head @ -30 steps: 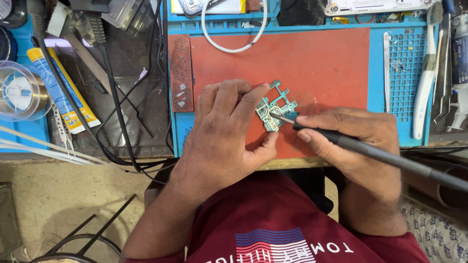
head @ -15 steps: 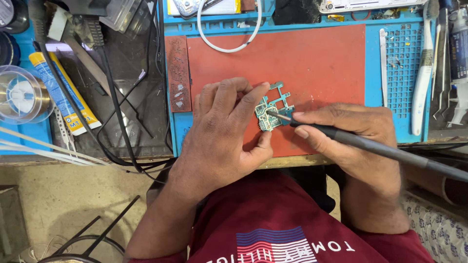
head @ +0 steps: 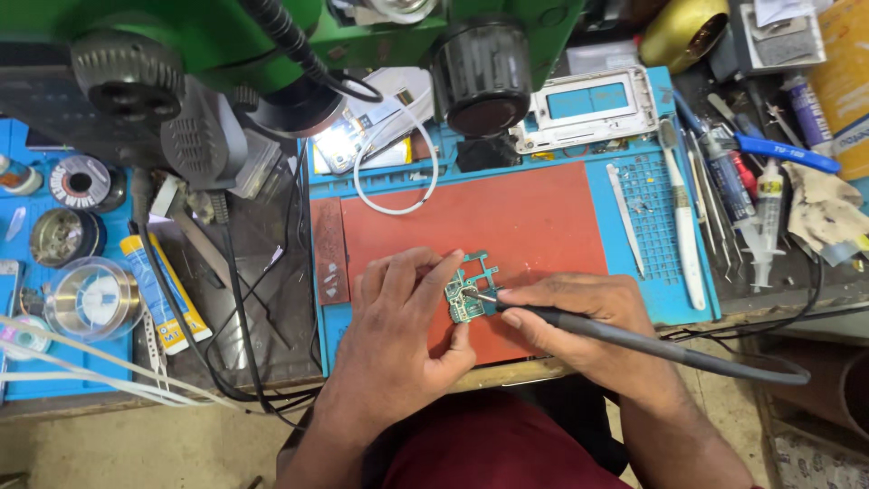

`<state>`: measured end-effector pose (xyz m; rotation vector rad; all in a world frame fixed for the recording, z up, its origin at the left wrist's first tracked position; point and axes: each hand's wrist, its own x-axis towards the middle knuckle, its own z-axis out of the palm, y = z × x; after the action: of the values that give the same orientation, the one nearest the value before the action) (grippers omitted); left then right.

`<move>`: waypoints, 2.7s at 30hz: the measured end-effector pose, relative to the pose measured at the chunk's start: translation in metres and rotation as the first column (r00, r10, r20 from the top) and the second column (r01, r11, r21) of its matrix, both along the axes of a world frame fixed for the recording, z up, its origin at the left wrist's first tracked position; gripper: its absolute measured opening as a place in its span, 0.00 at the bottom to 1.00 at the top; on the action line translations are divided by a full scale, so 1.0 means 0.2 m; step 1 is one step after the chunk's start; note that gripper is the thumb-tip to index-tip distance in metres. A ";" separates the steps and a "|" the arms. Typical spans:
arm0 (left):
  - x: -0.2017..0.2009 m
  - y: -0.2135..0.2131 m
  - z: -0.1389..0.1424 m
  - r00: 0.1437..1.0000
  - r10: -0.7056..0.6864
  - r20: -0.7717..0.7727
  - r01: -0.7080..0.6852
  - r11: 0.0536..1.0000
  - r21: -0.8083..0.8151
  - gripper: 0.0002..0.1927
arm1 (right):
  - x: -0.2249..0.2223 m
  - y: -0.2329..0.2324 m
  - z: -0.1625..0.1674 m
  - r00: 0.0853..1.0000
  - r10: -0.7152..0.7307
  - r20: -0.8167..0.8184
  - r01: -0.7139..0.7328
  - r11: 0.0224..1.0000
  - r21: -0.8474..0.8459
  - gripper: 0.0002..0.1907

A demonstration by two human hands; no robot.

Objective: The person uses a metal pick to scrape and clean a small green circuit board on a red mat. They then apply a paste from a syringe onto the board and use a hot air gun to heat the treated area. The board is rotated and repositioned during the process.

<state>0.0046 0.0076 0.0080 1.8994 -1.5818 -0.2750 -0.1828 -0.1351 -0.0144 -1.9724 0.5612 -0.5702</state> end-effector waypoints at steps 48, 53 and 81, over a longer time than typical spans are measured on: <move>0.12 -0.01 -0.06 0.977 -0.201 -0.072 0.197 0.978 -0.065 0.51 | 0.00 0.05 0.08 1.000 0.007 0.010 -0.005 0.983 -0.184 0.10; 0.12 -0.01 -0.06 0.977 -0.199 -0.078 0.195 0.979 -0.060 0.51 | 0.00 0.06 0.10 0.999 -0.015 0.029 0.019 0.989 -0.146 0.10; 0.12 -0.03 -0.01 0.981 -0.173 -0.084 0.173 0.985 -0.006 0.47 | 0.00 0.02 -0.02 0.995 0.071 0.067 -0.053 0.971 -0.234 0.12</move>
<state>0.0282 0.0007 0.0055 1.7297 -1.6924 -0.4251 -0.1834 -0.1315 -0.0190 -2.1705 0.3989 -0.6938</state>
